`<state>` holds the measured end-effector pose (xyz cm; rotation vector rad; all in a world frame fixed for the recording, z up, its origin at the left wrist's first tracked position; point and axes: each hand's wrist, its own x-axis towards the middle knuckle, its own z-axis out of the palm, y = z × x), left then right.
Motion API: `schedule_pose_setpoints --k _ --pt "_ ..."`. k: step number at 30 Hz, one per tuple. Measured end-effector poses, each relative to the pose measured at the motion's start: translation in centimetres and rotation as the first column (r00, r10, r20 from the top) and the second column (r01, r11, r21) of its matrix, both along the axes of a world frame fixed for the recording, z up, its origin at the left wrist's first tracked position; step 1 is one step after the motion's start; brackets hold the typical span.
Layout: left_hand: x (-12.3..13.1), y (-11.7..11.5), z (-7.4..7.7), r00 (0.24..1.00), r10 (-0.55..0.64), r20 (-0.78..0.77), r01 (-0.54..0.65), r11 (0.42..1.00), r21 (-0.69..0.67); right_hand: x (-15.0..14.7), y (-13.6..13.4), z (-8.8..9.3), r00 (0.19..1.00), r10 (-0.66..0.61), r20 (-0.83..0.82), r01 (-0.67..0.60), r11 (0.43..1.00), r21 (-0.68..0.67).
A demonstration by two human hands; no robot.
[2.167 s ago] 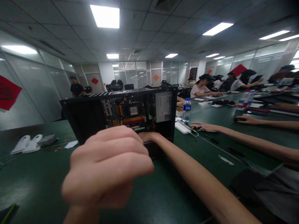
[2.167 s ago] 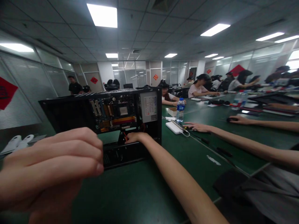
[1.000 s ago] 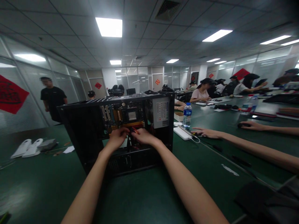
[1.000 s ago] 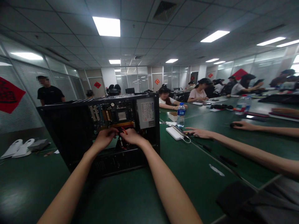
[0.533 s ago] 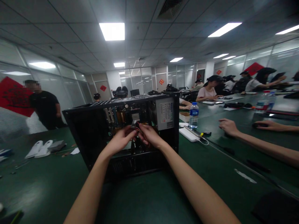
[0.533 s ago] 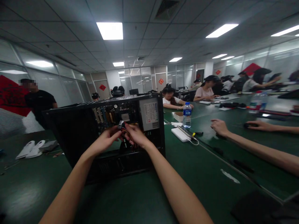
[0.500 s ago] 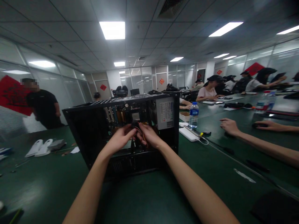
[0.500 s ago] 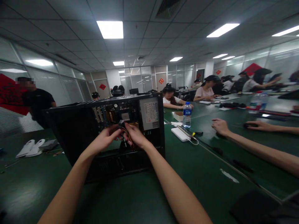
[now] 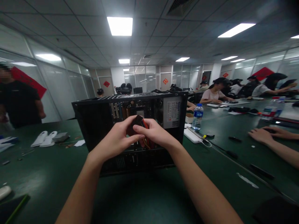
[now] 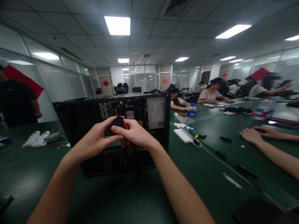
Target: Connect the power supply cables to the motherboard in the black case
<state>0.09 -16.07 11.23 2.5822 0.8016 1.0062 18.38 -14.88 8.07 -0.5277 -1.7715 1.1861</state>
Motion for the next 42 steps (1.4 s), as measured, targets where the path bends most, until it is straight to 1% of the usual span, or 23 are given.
schedule_pose_setpoints --k 5,8,11,13,16,19,22,25,28,31,34,37,42 --pt "-0.8 -0.7 0.5 1.000 0.014 0.007 -0.015 0.997 0.072 0.2 -1.1 0.8 0.994 -0.082 0.068 0.078 0.996 0.049" --pt "-1.0 -1.0 0.7 1.000 0.023 0.003 -0.023 0.996 0.085 0.0 -1.4 1.0 0.988 -0.124 0.088 0.117 0.990 0.079" --pt "-1.2 -1.2 0.9 1.000 -0.003 0.011 0.002 0.997 0.073 0.0 -1.5 1.1 0.985 -0.134 0.106 0.123 0.986 0.111" --pt "-1.5 -1.2 1.0 1.000 -0.018 0.022 0.017 0.998 0.061 0.1 -1.4 1.1 0.988 -0.121 0.098 0.109 0.987 0.119" --pt "-1.9 -1.1 1.1 0.998 -0.030 0.057 0.028 0.998 0.050 0.7 -1.3 1.3 0.991 -0.122 0.045 0.115 0.983 0.144" --pt "-2.4 -1.0 1.1 0.993 -0.031 0.117 0.025 0.998 0.053 1.6 -1.3 1.8 0.987 -0.162 0.001 0.160 0.976 0.151" --pt "-2.6 -1.1 1.2 0.983 -0.032 0.183 0.016 0.996 0.087 2.4 -1.8 2.3 0.974 -0.225 -0.025 0.226 0.963 0.146" --pt "-2.4 -1.2 1.2 0.970 -0.046 0.237 0.019 0.993 0.115 2.6 -2.3 2.6 0.960 -0.279 -0.014 0.276 0.941 0.198" --pt "-2.0 -1.3 1.0 0.964 -0.071 0.257 0.041 0.992 0.118 2.3 -2.6 2.6 0.963 -0.268 0.017 0.255 0.932 0.257" --pt "-1.6 -1.3 0.8 0.962 -0.077 0.263 0.044 0.991 0.129 1.7 -2.7 2.4 0.964 -0.264 0.032 0.244 0.926 0.288" --pt "-1.2 -1.4 0.6 0.957 -0.069 0.282 0.026 0.988 0.155 1.2 -2.6 2.2 0.961 -0.275 0.023 0.259 0.928 0.267" --pt "-0.9 -1.4 0.6 0.952 -0.086 0.292 0.035 0.984 0.174 0.9 -2.5 2.1 0.962 -0.274 0.010 0.263 0.934 0.243" --pt "-0.8 -1.4 0.6 0.956 -0.103 0.274 0.051 0.981 0.189 0.8 -2.4 2.1 0.964 -0.266 -0.001 0.257 0.931 0.260"
